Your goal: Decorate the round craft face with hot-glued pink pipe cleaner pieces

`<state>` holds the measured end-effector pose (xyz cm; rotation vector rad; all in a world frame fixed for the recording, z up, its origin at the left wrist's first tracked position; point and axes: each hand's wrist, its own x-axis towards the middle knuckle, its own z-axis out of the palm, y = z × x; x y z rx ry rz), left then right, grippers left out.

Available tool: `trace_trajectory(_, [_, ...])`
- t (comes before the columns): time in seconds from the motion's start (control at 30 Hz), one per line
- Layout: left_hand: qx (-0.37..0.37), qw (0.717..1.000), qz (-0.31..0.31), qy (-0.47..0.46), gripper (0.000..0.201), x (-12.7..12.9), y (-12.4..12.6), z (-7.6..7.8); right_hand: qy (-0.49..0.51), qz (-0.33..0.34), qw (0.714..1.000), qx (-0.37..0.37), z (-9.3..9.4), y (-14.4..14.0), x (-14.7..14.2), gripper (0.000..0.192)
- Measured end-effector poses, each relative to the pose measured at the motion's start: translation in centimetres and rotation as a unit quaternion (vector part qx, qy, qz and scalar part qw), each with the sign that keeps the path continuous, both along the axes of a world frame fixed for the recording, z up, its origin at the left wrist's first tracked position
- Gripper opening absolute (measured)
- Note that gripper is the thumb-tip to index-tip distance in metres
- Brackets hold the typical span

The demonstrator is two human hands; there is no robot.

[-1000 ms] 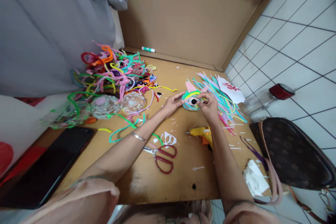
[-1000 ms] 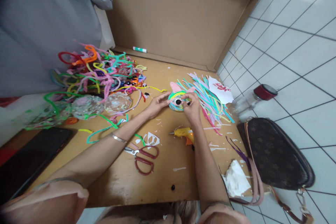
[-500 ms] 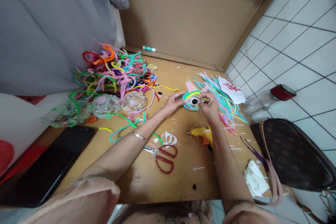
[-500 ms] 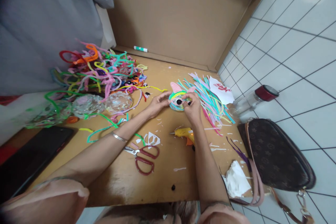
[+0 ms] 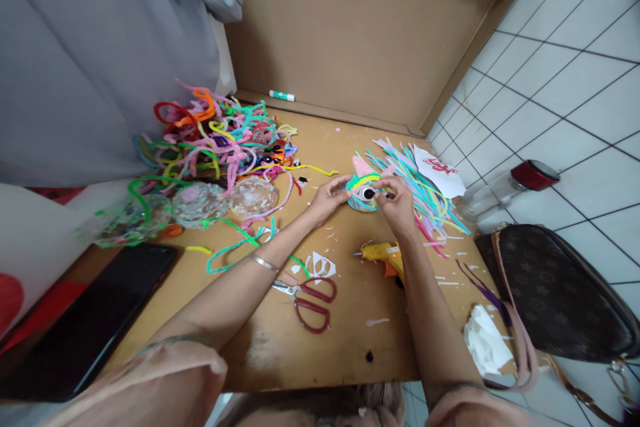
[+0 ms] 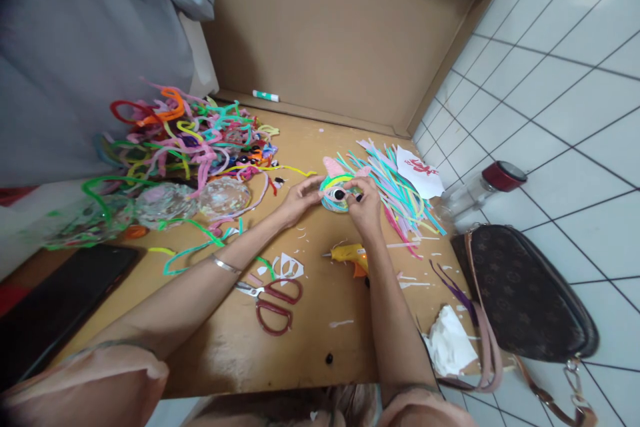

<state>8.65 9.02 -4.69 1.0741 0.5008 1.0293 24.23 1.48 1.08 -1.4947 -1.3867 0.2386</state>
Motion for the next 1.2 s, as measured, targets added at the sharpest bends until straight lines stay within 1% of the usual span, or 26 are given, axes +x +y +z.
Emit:
trace_trajectory(0.13, [0.024, 0.997, 0.072, 0.020, 0.047, 0.20, -0.06, -0.05, 0.002, 0.001, 1.000, 0.000, 0.03, -0.10, -0.02, 0.013])
trace_trajectory(0.2, [0.039, 0.994, 0.097, 0.038, 0.039, 0.20, -0.16, 0.04, 0.005, 0.002, 1.000, 0.002, 0.04, -0.11, -0.09, 0.014])
trace_trajectory(0.33, [0.079, 0.990, 0.102, 0.057, 0.023, 0.09, -0.34, 0.22, -0.004, -0.002, 1.000, 0.008, -0.02, -0.05, -0.22, 0.013])
trace_trajectory(0.43, [0.107, 0.986, 0.113, 0.067, 0.016, 0.04, -0.34, 0.16, 0.000, 0.001, 1.000, 0.015, -0.15, -0.01, -0.19, 0.014])
trace_trajectory(0.6, [0.136, 0.979, 0.130, 0.078, 0.011, 0.01, -0.29, 0.13, -0.004, 0.015, 0.999, 0.028, -0.43, 0.07, 0.05, 0.014])
trace_trajectory(0.73, [0.146, 0.976, 0.141, 0.080, 0.008, -0.02, -0.33, 0.26, -0.005, 0.019, 0.999, 0.034, -0.70, 0.21, 0.23, 0.014])
trace_trajectory(0.87, [0.148, 0.975, 0.145, 0.078, 0.007, -0.02, -0.36, 0.27, 0.003, 0.023, 0.999, 0.027, -0.84, 0.30, 0.31, 0.016])
trace_trajectory(1.2, [0.157, 0.972, 0.156, 0.080, 0.008, -0.03, -0.31, 0.13, 0.005, 0.058, 0.998, 0.002, -0.57, 0.01, 0.43, 0.023])
